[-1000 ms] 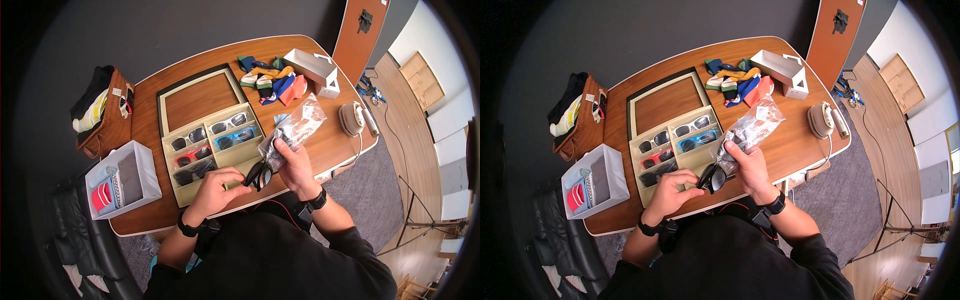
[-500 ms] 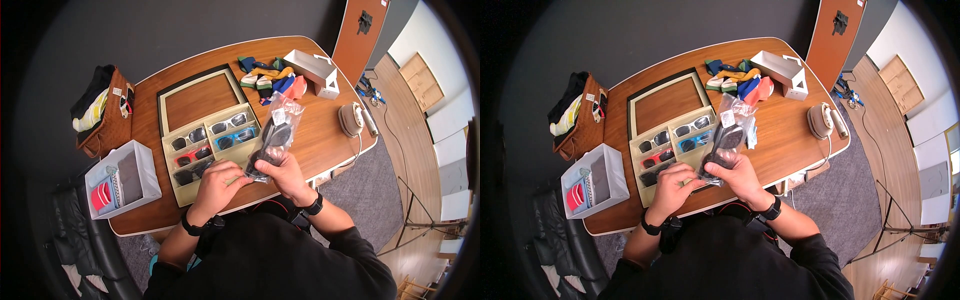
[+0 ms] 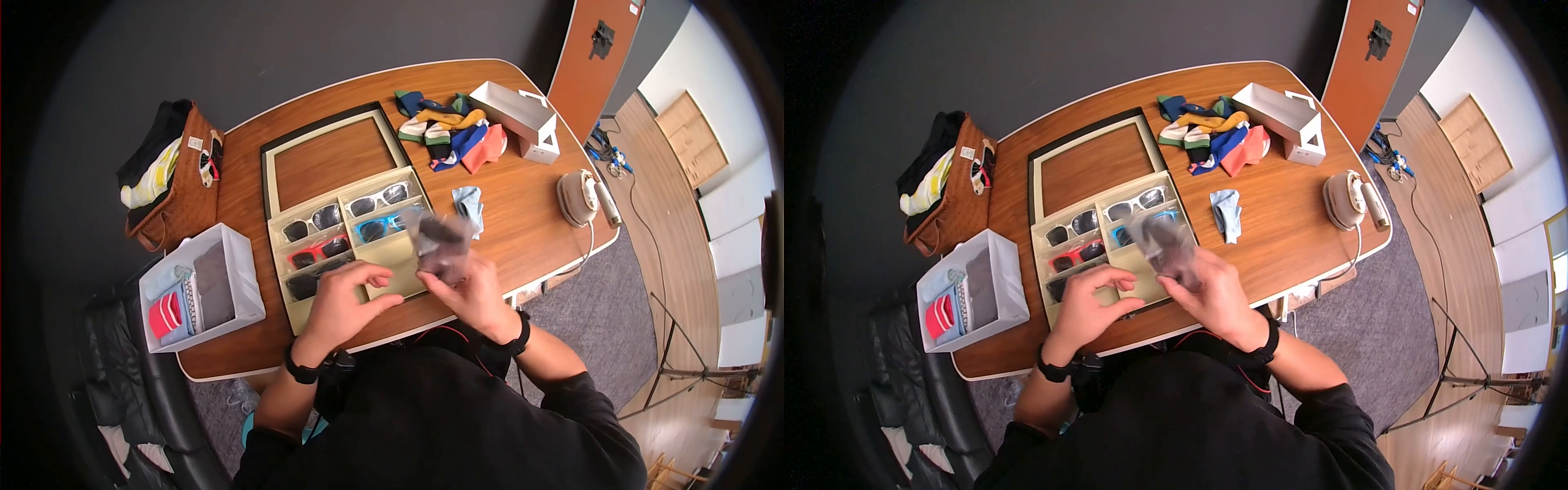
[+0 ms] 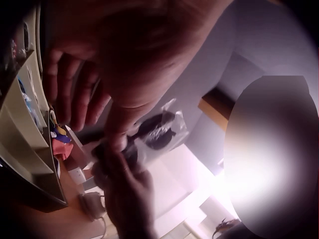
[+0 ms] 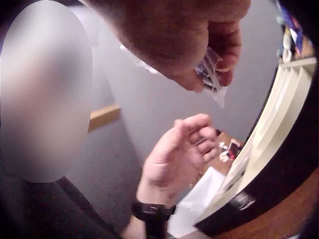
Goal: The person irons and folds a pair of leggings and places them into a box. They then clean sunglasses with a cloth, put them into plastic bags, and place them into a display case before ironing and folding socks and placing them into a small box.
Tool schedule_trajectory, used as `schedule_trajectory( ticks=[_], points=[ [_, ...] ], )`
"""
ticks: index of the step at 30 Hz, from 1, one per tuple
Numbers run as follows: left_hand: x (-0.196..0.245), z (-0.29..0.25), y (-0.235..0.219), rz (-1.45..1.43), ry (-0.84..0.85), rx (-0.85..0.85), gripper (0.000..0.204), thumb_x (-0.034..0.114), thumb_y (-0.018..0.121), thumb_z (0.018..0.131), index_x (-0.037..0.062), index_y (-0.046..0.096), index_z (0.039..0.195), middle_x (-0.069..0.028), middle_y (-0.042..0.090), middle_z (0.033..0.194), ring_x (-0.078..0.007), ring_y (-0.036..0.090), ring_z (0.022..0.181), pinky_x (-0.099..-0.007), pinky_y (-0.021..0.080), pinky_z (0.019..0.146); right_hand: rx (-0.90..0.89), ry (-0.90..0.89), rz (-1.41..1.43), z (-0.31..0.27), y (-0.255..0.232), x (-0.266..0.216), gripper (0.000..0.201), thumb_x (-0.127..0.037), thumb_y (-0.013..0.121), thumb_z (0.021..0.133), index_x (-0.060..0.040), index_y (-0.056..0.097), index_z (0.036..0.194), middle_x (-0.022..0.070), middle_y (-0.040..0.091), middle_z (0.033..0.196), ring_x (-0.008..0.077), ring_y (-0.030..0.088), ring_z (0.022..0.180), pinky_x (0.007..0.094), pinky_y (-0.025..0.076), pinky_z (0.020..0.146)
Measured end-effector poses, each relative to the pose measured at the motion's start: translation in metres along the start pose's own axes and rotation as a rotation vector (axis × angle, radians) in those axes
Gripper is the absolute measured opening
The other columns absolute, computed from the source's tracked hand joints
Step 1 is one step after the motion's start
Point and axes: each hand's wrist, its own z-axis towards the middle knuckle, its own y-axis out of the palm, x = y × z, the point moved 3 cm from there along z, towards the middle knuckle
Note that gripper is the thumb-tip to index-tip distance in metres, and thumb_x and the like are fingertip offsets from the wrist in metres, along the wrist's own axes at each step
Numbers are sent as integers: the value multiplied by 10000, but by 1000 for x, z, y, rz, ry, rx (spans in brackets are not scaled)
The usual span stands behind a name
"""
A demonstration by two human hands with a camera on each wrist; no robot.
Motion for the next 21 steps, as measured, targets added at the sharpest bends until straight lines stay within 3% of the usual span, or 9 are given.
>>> schedule_trajectory(
  ticks=[1,3,4,7,9,11,12,17,21],
  points=[
    [-4,-3,-6,2,-3,3,285,116,862,860,-10,748,1089,-109,769,1006,-228,754,969,-343,582,847,-3,-1,3,2,-7,-2,282,-31,839,865,29,729,1118,94,735,982,273,734,864,354,594,765],
    [-18,-14,-18,-736,-216,-23,464,153,801,948,-48,639,1335,-172,755,1154,-227,756,1062,-327,609,895,-49,-213,-347,5,-18,-13,453,5,766,796,23,680,1241,156,656,1109,360,692,969,399,595,799],
    [-16,-14,-26,-801,-174,-99,529,195,716,1024,-73,531,1440,-222,718,1208,-264,750,1086,-360,628,894,-108,-269,-471,5,-19,-7,516,-28,693,815,25,632,1325,166,629,1200,320,693,1029,402,594,827],
    [-2,-22,-24,-998,-250,-131,486,252,620,1093,-72,531,1444,-243,718,1185,-264,756,1063,-363,632,875,-154,-342,-616,5,-20,-6,449,-81,651,870,36,645,1304,157,626,1162,302,695,988,387,596,825],
    [-1,-22,-20,-984,-320,-135,469,218,645,1092,-69,526,1443,-212,736,1140,-237,758,1027,-347,631,850,-168,-394,-657,9,-19,-9,459,-90,658,862,40,645,1302,154,620,1155,293,694,976,381,596,822],
    [-6,-22,-13,-757,-500,-142,504,221,715,1052,-62,556,1437,-132,758,1110,-170,738,1003,-322,611,843,-181,-443,-700,11,-18,-11,469,-99,665,854,44,645,1301,151,615,1149,284,692,964,376,597,820],
    [-9,-21,-13,-826,-545,-130,456,93,748,1021,-67,566,1407,-137,764,1069,-164,738,997,-298,603,805,-176,-471,-688,12,-17,-13,470,-103,664,855,38,648,1303,151,614,1154,284,694,970,381,597,820],
    [-22,-19,-12,-738,-507,-103,424,47,752,999,-60,605,1382,-132,765,1119,-148,727,988,-276,577,845,-157,-448,-604,16,-14,-6,470,-81,678,854,5,656,1316,154,614,1174,300,697,992,399,596,828],
    [-42,-15,-23,-607,-480,-75,411,8,760,976,-44,631,1363,-114,763,1150,-140,722,1006,-276,572,871,-100,-287,-438,24,-24,5,452,3,702,862,-15,660,1312,158,640,1141,341,700,953,425,594,826]
  ],
)
